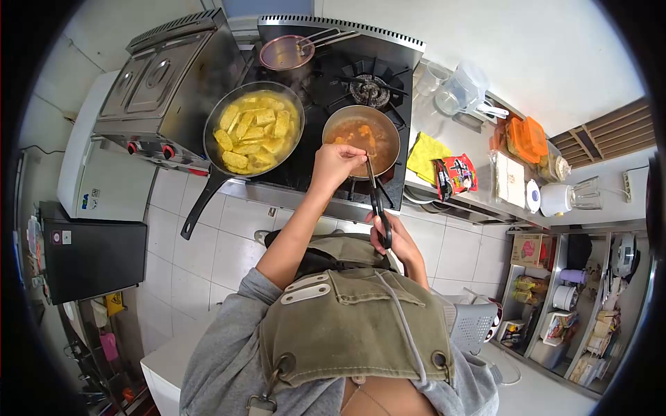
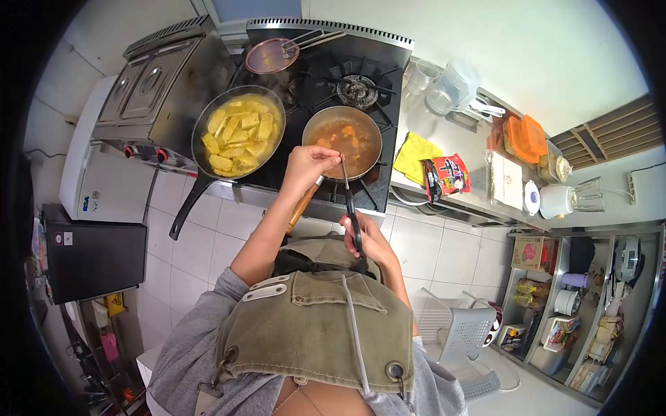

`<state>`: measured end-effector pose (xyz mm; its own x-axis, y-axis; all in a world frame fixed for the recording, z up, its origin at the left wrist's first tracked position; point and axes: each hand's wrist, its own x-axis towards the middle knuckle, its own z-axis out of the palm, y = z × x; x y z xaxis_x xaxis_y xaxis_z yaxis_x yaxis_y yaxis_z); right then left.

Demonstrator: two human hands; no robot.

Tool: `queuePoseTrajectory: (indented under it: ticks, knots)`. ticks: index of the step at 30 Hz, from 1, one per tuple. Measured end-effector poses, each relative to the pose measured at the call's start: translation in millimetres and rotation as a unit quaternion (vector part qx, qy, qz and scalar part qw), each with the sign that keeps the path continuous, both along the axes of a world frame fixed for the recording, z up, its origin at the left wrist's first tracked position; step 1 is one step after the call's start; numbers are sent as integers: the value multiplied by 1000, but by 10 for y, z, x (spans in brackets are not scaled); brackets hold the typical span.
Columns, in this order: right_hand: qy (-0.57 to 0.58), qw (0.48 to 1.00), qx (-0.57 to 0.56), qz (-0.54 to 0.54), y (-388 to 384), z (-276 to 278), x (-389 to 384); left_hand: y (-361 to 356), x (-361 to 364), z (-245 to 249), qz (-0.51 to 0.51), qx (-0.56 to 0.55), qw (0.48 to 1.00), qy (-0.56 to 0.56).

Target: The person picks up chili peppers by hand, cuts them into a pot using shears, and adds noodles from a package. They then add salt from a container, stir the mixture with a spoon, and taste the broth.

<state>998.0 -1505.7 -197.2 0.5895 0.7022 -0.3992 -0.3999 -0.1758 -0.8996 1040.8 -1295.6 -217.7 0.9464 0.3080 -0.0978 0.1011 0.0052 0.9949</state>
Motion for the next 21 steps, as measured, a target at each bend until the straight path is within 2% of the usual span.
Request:
queuePoseTrajectory:
  ticks: [3, 7, 9, 13, 16, 21]
  knots:
    - [-6, 1000, -6, -3, 24, 0, 30, 37, -32, 142, 6, -6, 1000, 27]
    - [-26, 999, -34, -14, 44, -9, 11, 29, 14, 45, 12, -8, 1000, 5]
    - [8, 1000, -10, -27, 28, -46, 9, 33, 5, 34, 25, -4, 1000, 5]
    - [-2, 999, -6, 35, -27, 15, 11, 28, -26, 58, 24, -20, 999, -7]
    - [-4, 1000, -3, 30, -35, 19, -2, 4, -36, 72, 17, -42, 999, 11]
    - [-9, 1000, -6, 26, -28, 44, 7, -11, -42, 76, 15, 9, 1000, 12]
